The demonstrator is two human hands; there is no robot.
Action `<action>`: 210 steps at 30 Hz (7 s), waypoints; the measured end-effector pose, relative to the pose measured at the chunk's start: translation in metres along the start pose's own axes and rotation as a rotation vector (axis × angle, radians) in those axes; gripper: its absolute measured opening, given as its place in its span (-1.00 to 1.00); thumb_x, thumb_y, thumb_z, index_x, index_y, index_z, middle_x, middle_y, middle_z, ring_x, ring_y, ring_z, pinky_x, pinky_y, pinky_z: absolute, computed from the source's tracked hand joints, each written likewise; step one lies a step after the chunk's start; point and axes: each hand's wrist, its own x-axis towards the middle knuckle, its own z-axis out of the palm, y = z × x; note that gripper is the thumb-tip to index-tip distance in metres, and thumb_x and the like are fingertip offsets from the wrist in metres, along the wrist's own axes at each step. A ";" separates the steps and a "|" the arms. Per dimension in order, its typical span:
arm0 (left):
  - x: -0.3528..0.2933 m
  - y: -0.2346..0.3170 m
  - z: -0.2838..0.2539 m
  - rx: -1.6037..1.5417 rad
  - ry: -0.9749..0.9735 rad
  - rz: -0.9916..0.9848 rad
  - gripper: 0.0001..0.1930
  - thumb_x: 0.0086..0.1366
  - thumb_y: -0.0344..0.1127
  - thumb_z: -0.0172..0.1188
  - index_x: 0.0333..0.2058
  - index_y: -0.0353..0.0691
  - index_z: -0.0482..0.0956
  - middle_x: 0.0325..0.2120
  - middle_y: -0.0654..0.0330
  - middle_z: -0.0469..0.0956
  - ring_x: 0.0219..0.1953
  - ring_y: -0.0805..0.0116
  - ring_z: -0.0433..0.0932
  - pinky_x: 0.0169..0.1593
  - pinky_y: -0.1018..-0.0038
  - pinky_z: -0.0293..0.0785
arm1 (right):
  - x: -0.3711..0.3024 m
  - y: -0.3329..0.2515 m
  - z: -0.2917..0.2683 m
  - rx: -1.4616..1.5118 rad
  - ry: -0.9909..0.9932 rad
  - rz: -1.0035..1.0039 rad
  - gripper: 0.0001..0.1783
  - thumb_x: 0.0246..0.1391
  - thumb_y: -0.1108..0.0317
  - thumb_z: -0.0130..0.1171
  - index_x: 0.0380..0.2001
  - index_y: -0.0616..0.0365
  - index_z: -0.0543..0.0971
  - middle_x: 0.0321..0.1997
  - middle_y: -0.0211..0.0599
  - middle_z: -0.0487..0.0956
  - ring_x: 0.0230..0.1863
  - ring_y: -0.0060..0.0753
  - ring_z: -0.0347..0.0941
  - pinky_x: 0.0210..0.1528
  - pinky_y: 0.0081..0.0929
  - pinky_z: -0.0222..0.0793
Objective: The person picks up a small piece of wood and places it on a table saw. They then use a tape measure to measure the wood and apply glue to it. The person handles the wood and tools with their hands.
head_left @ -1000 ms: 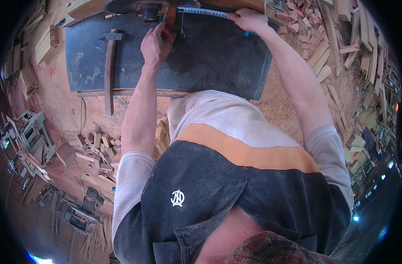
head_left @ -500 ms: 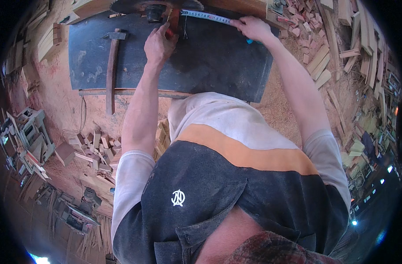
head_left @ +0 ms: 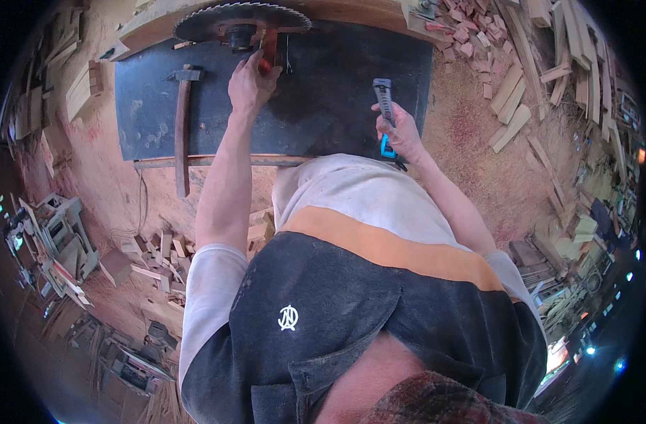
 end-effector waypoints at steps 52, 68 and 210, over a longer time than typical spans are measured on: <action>-0.135 0.026 -0.029 -0.302 -0.410 -0.045 -0.31 0.23 -0.10 0.45 0.27 -0.28 0.50 -0.04 -0.16 0.68 -0.04 -0.01 0.70 0.07 0.20 0.60 | -0.059 0.018 0.080 -0.766 0.582 -0.192 0.21 -0.27 -0.07 0.69 0.44 0.04 0.30 0.49 -0.09 0.26 0.51 0.05 0.19 0.54 -0.06 0.17; -0.102 0.032 -0.042 -0.193 -0.558 0.239 -0.43 0.25 -0.10 0.45 0.18 -0.20 0.60 -0.13 -0.13 0.72 -0.09 -0.03 0.73 0.03 0.17 0.61 | -0.121 0.080 0.122 -0.435 0.994 -0.089 0.24 -0.19 0.03 0.67 0.48 0.22 0.19 0.49 0.10 0.20 0.51 0.10 0.13 0.55 -0.01 0.09; -1.223 1.755 0.810 0.100 -1.005 2.568 0.12 0.01 0.21 0.54 0.39 -0.40 0.32 0.33 -0.25 0.43 0.39 -0.11 0.41 0.42 0.14 0.36 | -0.712 0.338 -0.520 2.455 2.601 0.516 -0.33 0.27 0.05 0.36 0.26 0.31 0.54 -0.06 -0.25 0.68 -0.11 -0.47 0.58 -0.06 -0.42 0.52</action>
